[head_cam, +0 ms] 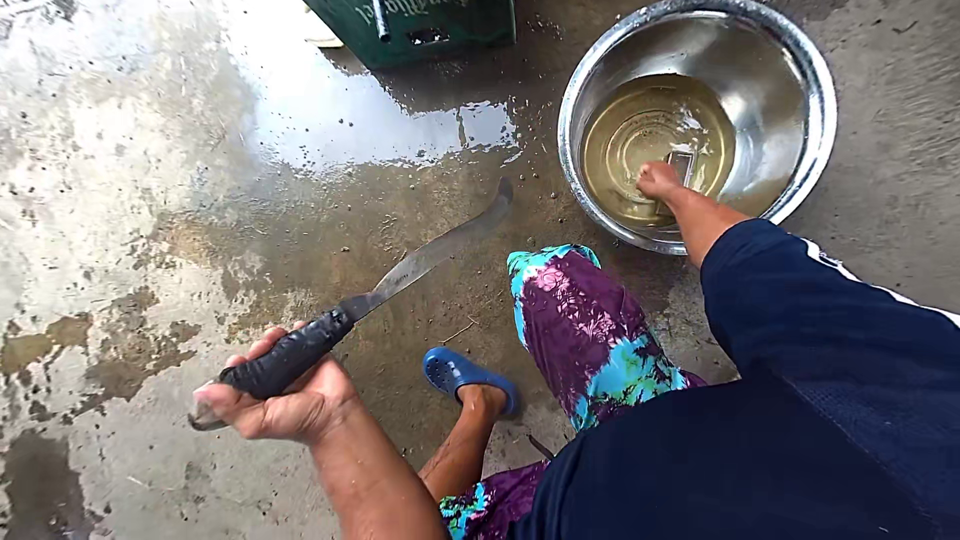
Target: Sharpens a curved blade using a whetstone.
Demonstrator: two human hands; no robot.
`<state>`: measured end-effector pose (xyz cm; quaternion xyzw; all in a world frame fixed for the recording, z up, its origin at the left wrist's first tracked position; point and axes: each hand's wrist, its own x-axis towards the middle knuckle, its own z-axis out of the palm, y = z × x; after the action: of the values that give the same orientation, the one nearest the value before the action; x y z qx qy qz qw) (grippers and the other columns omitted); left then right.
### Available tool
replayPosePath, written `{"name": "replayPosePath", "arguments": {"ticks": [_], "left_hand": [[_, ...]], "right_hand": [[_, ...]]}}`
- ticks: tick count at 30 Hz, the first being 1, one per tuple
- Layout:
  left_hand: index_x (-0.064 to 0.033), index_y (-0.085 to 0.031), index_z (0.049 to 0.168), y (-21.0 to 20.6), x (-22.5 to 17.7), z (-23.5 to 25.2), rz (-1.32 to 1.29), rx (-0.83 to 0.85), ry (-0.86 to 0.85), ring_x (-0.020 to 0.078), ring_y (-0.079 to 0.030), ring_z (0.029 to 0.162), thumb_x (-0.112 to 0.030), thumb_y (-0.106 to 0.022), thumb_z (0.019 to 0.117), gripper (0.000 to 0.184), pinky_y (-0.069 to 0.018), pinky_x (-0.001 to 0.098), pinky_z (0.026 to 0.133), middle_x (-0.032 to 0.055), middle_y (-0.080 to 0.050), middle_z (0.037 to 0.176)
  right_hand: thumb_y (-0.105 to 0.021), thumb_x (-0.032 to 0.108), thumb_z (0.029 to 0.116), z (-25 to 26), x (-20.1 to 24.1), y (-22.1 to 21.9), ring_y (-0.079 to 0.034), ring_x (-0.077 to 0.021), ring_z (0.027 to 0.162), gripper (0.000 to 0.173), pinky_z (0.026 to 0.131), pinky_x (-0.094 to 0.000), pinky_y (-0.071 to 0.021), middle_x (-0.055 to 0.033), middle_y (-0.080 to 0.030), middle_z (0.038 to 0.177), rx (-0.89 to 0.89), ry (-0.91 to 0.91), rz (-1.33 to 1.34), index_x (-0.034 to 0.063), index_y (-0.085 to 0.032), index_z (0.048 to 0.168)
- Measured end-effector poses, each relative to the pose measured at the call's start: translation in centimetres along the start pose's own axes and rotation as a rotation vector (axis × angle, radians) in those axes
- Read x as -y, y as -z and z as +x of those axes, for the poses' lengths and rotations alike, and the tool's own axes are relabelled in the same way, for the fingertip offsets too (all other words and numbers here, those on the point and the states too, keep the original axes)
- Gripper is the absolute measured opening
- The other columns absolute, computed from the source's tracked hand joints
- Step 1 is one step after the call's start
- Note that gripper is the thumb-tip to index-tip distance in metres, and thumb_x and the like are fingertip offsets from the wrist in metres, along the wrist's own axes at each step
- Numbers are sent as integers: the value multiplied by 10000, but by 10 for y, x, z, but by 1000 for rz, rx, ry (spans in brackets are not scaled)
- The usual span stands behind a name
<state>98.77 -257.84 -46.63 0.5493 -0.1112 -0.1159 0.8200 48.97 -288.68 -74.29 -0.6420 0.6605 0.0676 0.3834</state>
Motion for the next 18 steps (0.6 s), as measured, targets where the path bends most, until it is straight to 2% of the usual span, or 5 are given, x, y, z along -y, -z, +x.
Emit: {"name": "replayPosePath", "arguments": {"ticks": [5,8,11,15,18], "left_hand": [[-69,-558,990,23,19,-18,29,-28,-16,302,-718,877,-422,-157,1120,550,-598,522,821,105,-699,852],[-58,-561,1011,27,17,-26,60,37,-7,303,-721,887,-446,-125,1117,593,-600,520,834,105,-710,872],[-41,-527,1095,13,8,-34,23,143,6,306,-707,989,-486,-148,1108,585,-582,530,904,111,-709,974],[-127,-661,1211,4,-10,-32,36,520,-26,253,-712,1096,-474,-594,1009,407,-552,488,1019,56,-762,1073],[-170,-694,1177,-13,-13,-28,95,717,-72,261,-715,1077,-466,-703,938,380,-545,512,1025,48,-760,1048]], "right_hand": [[-490,389,1032,-16,-3,-31,-489,-525,1342,622,989,-727,-439,-364,-449,1473,96,-330,-145,-120,-483,1389],[-726,279,899,-12,19,-56,-565,-528,1237,494,941,-744,-464,-343,-592,1309,195,-143,-184,-76,-636,1230],[-655,134,942,7,30,-68,-591,-508,1219,434,1016,-705,-436,-321,-629,1279,265,166,-93,-58,-593,1327],[-687,150,938,3,-29,-37,-600,-490,1204,295,991,-696,-456,-308,-652,1219,139,77,-200,-81,-682,1121],[-483,388,1035,-16,-37,-9,-586,-476,1250,470,926,-742,-454,-270,-643,1294,134,-141,-259,-16,-705,1126]]}}
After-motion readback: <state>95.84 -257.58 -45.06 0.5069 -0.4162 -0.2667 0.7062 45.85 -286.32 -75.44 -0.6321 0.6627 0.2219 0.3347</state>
